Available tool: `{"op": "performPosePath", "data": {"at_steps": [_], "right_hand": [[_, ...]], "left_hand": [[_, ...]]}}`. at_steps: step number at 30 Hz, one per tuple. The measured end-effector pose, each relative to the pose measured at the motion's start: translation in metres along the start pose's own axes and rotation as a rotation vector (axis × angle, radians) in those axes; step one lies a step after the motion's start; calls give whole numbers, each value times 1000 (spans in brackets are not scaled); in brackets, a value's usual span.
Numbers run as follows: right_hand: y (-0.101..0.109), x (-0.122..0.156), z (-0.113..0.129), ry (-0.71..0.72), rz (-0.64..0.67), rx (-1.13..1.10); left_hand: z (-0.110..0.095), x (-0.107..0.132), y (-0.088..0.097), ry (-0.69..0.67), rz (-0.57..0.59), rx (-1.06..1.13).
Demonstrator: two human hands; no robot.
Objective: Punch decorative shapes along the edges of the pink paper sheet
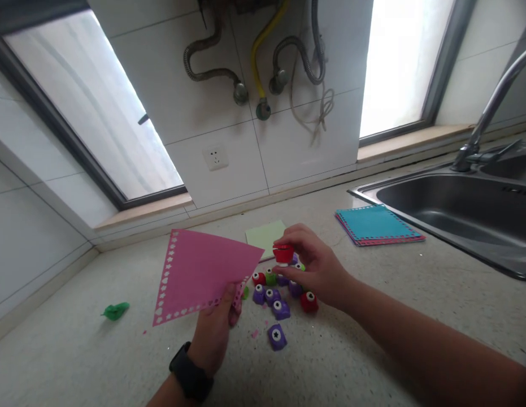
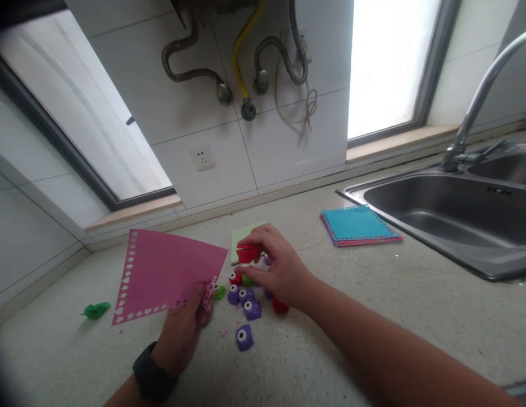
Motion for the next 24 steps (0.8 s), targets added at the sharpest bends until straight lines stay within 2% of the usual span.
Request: {"op": "performPosePath", "data": {"at_steps": [4,10,17,24], "right_hand": [[-2,1,4,51,-12,-31],[-7,2,8,-27,-5,-146],[-4,1,8,-56,38,-95],[-4,1,7,-39,33,-76]], "left_hand": [[0,0,0,-22,19,-4],[0,2,0,-22,36,-16],[-4,5,0,-16,34,-105],[-3,3,-1,-10,0,-107]]}}
Point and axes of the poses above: each hand's wrist, its own x-axis away from the middle knuckle, its own y-axis out of the back of the hand, z = x × y, the point moved 1 cm from there along -x, towards the middle knuckle, and after that the axes turned 3 degrees about -x, right-handed, at the moved point
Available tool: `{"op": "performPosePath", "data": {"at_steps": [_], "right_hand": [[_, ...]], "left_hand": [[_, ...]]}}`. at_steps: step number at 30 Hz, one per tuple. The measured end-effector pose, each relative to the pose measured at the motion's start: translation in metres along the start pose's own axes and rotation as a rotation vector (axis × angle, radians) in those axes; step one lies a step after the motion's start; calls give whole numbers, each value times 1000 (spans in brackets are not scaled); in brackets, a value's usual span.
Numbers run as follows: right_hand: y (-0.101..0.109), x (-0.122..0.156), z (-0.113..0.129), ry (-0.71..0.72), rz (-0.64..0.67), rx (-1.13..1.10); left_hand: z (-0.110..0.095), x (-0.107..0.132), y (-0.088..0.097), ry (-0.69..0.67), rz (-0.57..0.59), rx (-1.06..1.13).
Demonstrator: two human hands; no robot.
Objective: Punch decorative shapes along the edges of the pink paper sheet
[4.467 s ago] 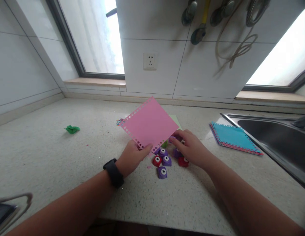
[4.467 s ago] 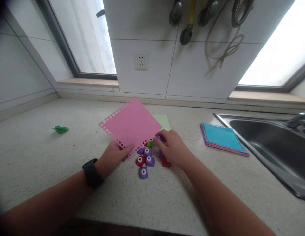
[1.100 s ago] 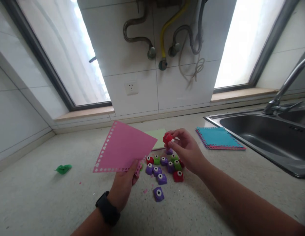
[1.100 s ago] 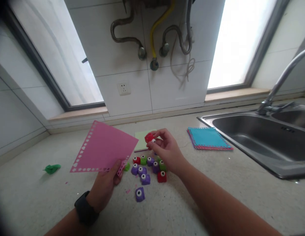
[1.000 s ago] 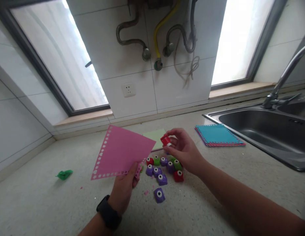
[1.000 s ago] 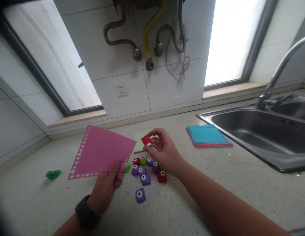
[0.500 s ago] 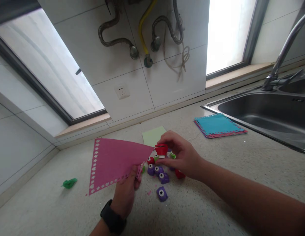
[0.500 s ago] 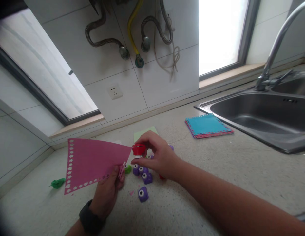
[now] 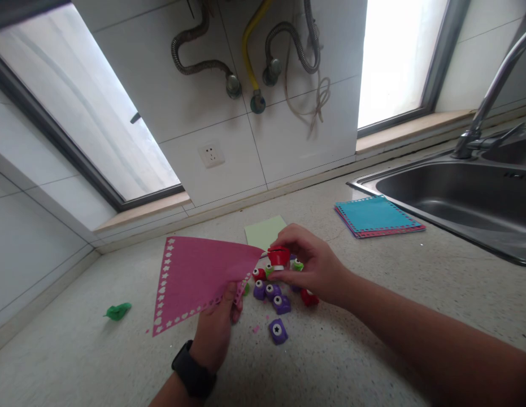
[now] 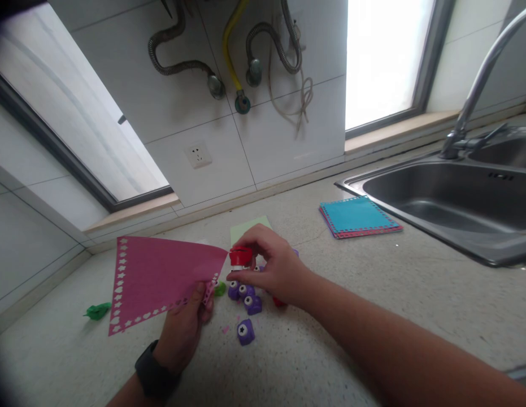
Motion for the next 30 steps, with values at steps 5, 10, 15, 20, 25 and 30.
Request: {"op": "performPosePath", "data": {"at_steps": [5,10,15,20,25,30], "right_hand": [[0,1,-6,-42,-11,-69],[-2,1,-7,-69,-13,-82],[-3,1,-5,-73,-6,-90],[-3,2,-5,-74,-7,-117],[-4,3,-6,-88,-13,-133],[-5,3,-8,-131,-16,-145]], "left_hand": [[-1,1,1,-10,2,-25],[-4,3,2,-11,2,-78],[-5,3,2,-23,8,-70],[-5,2,0,-34,1,-44],[-3,1,1,-2,3,-47],[-1,1,3,-5,15,-75]]}}
Point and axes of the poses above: each hand's wrist, its own x-axis away from the middle knuckle, its own y-axis out of the back of the hand, z = x × y, the point moved 1 cm from there along -x, towards the middle knuckle, and after that the axes turned 3 degrees about -x, right-handed, at the moved point
